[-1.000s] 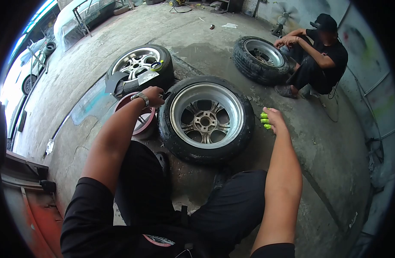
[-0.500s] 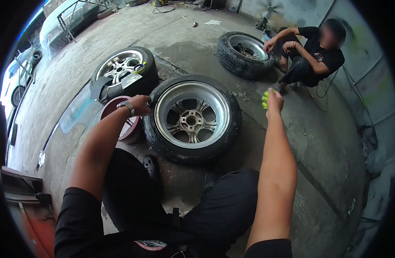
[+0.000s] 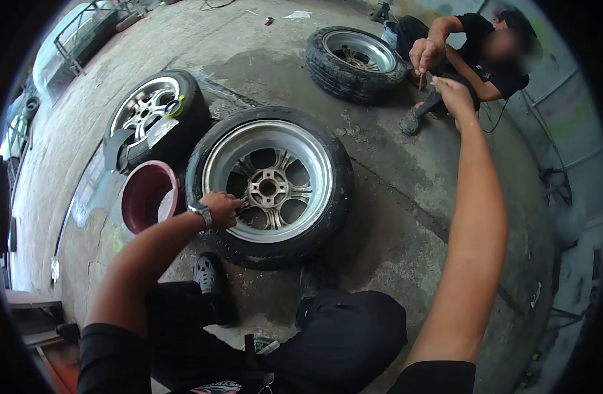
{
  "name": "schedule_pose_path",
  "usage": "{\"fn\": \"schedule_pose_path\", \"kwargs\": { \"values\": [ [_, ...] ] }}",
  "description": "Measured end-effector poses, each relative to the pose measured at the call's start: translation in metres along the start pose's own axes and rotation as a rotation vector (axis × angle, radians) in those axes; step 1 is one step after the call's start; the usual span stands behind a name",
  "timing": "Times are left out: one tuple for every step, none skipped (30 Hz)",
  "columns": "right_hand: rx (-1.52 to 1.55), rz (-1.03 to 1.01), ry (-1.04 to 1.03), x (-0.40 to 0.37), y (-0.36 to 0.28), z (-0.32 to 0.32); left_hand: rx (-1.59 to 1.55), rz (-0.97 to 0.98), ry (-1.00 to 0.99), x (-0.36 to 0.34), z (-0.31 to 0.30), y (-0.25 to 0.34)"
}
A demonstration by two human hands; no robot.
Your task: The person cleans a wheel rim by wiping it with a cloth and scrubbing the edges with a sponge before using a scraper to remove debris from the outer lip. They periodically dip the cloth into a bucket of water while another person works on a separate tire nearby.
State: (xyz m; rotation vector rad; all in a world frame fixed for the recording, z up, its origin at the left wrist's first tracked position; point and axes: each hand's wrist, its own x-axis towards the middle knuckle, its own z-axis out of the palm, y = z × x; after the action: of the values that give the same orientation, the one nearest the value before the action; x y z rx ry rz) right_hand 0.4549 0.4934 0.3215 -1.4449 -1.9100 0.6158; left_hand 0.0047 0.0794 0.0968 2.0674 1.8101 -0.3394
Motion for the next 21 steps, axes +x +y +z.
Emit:
{"fn": "schedule_pose_path", "kwargs": {
  "values": [
    [-0.032, -0.010, -0.073, 0.018, 0.007, -0.005, -0.017, 0.036, 0.070, 0.008, 0.015, 0.004],
    [-0.134, -0.033, -0.116, 0.013, -0.011, -0.009, -0.054, -0.055, 0.059, 0.016, 0.023, 0.015],
    [-0.245, 0.007, -0.123, 0.012, -0.025, -0.011, -0.102, -0.096, 0.147, 0.019, 0.041, 0.022],
    [-0.236, 0.047, -0.094, 0.011, -0.033, -0.011, -0.155, -0.138, 0.234, 0.023, 0.064, 0.030],
    [-0.231, 0.085, -0.065, 0.011, -0.035, -0.012, -0.211, -0.181, 0.321, 0.027, 0.080, 0.038],
    [-0.214, 0.067, -0.072, 0.016, -0.030, -0.014, -0.186, -0.170, 0.255, 0.021, 0.068, 0.048],
    [-0.199, 0.050, -0.079, 0.022, -0.025, -0.016, -0.208, -0.169, 0.305, 0.021, 0.071, 0.049],
    [-0.184, 0.037, -0.091, 0.023, -0.018, -0.019, -0.209, -0.150, 0.373, 0.019, 0.074, 0.047],
    [-0.216, 0.039, -0.106, 0.022, -0.012, -0.022, -0.208, -0.136, 0.447, 0.018, 0.076, 0.044],
    [-0.242, 0.032, -0.117, 0.025, -0.010, -0.025, -0.226, -0.122, 0.430, 0.017, 0.076, 0.044],
    [-0.264, 0.023, -0.125, 0.026, -0.012, -0.028, -0.215, -0.111, 0.423, 0.018, 0.074, 0.044],
    [-0.347, 0.000, -0.156, 0.025, -0.013, -0.033, -0.204, -0.100, 0.411, 0.017, 0.073, 0.044],
    [-0.346, -0.004, -0.157, 0.023, -0.014, -0.036, -0.193, -0.091, 0.397, 0.015, 0.074, 0.043],
    [-0.346, -0.009, -0.163, 0.022, -0.014, -0.040, -0.187, -0.053, 0.397, 0.013, 0.076, 0.041],
    [-0.347, -0.014, -0.171, 0.024, -0.011, -0.045, -0.184, -0.016, 0.398, 0.013, 0.078, 0.037],
    [-0.419, -0.055, -0.184, 0.029, -0.007, -0.053, -0.185, 0.020, 0.398, 0.013, 0.080, 0.034],
    [-0.469, -0.001, -0.240, 0.030, -0.010, -0.060, -0.184, 0.068, 0.397, 0.011, 0.082, 0.028],
    [-0.486, -0.031, -0.226, 0.026, -0.010, -0.063, -0.183, 0.115, 0.399, 0.009, 0.082, 0.021],
    [-0.503, -0.059, -0.214, 0.019, -0.008, -0.066, -0.184, 0.163, 0.399, 0.009, 0.082, 0.015],
    [-0.443, -0.010, -0.221, 0.006, -0.014, -0.066, -0.201, 0.155, 0.393, 0.006, 0.080, 0.012],
    [-0.379, 0.043, -0.241, -0.010, -0.022, -0.061, -0.198, 0.145, 0.383, 0.006, 0.079, 0.010]
  ]
}}
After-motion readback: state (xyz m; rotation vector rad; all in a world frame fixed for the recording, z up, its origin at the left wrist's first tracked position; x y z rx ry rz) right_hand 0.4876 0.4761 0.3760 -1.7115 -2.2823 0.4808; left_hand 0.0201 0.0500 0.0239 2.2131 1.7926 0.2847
